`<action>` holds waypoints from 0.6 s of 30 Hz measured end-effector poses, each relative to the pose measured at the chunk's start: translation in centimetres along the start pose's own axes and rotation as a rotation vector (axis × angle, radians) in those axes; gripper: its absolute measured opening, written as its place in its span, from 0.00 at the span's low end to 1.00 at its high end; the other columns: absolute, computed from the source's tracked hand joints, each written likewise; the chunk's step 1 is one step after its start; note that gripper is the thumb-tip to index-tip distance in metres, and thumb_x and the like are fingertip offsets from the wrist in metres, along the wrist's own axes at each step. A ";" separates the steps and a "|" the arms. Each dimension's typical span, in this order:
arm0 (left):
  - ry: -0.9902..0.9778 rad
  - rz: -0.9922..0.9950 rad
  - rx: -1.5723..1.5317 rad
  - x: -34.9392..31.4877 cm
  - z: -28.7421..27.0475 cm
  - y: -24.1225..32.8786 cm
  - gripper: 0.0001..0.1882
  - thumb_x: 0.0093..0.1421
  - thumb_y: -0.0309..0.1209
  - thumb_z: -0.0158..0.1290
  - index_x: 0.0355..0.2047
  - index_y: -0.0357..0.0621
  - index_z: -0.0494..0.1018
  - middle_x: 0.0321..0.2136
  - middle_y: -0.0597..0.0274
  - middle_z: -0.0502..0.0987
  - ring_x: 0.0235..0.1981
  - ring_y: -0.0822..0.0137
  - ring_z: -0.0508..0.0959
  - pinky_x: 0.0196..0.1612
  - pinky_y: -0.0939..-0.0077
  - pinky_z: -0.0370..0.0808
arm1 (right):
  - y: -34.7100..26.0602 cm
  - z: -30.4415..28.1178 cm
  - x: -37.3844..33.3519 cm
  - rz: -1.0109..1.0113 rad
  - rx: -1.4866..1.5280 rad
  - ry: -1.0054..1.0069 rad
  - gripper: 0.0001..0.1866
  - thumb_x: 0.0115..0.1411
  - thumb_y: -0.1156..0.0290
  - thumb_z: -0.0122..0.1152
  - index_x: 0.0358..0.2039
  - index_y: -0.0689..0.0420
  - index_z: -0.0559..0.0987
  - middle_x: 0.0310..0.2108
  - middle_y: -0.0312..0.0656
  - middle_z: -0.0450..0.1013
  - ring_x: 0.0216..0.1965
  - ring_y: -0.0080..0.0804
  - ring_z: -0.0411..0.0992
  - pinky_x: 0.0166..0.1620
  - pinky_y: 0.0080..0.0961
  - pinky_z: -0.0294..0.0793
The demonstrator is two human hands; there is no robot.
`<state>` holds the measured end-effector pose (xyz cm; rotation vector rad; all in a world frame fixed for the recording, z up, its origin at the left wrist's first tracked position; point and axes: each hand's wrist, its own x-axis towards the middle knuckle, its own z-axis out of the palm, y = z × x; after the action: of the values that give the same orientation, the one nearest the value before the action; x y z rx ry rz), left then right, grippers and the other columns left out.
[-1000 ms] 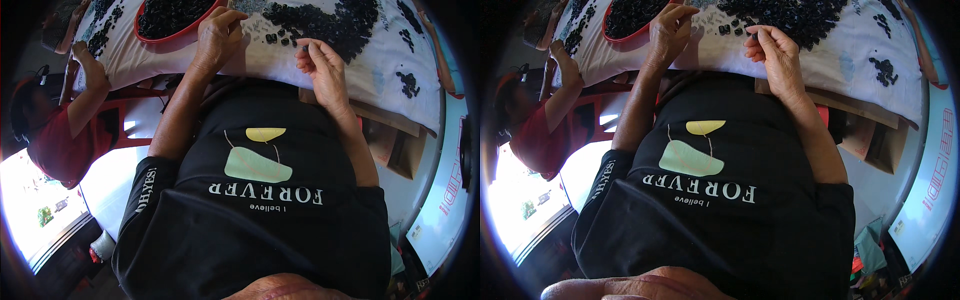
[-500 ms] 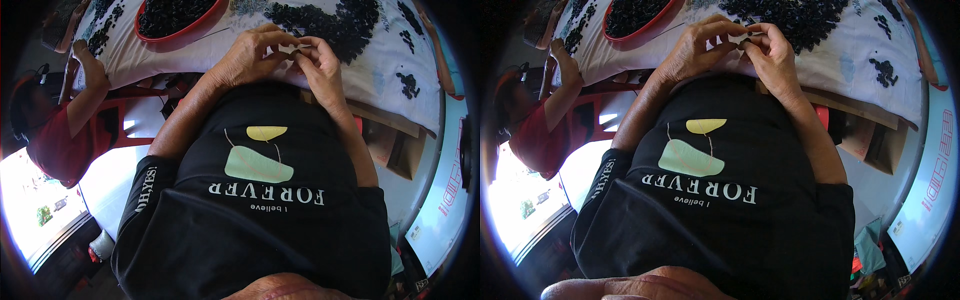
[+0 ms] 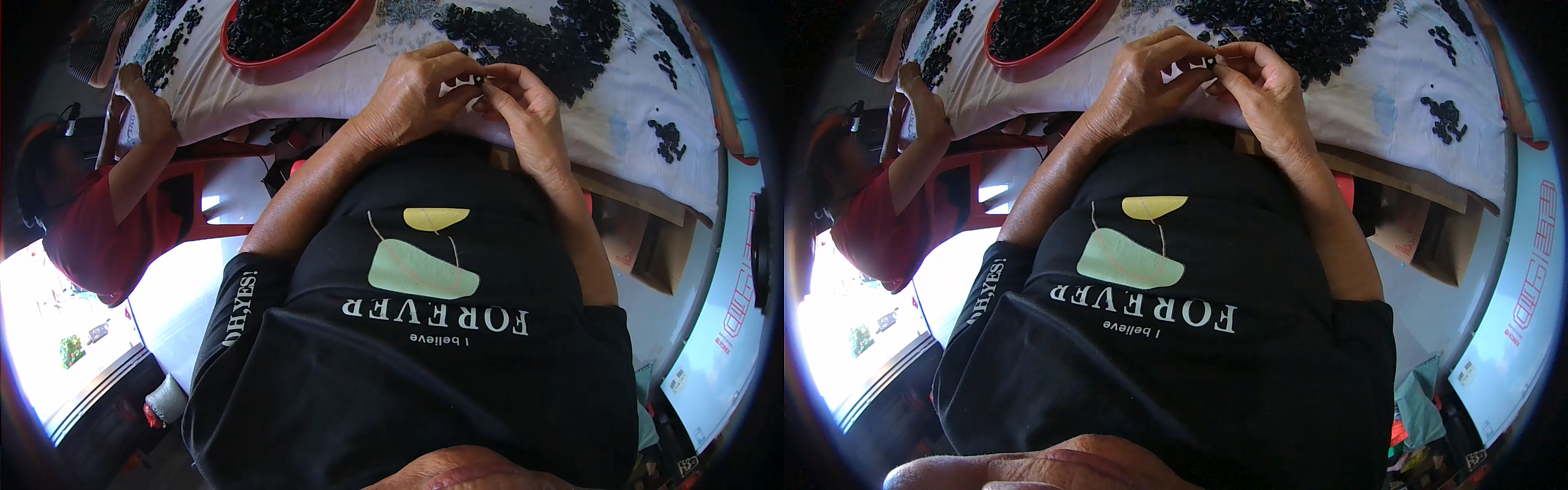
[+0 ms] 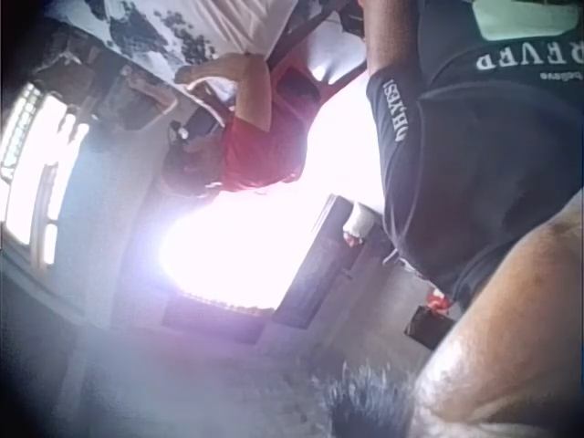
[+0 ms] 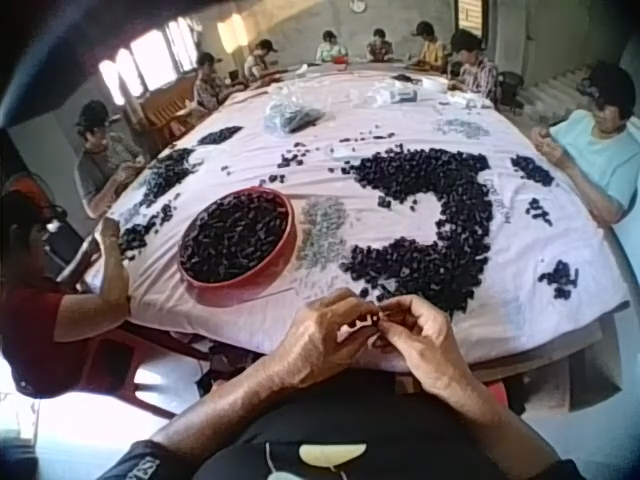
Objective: The person sorts small plastic parts by hand on a workspace table, inspecting them one by one.
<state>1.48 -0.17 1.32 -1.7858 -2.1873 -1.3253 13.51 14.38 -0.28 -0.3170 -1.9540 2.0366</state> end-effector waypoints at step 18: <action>0.054 0.062 0.230 -0.2 0.0 -1.7 0.13 0.51 0.23 0.57 0.39 0.44 0.78 0.35 0.55 0.74 0.37 0.57 0.75 0.39 0.66 0.74 | 0.1 -1.5 0.5 0.013 0.254 0.162 0.09 0.62 0.75 0.56 0.42 0.63 0.75 0.39 0.49 0.77 0.36 0.28 0.78 0.37 0.15 0.76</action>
<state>0.19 -0.34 0.23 -1.6974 -2.1365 -1.0483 13.58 15.93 -0.41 -0.4214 -1.5822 2.1629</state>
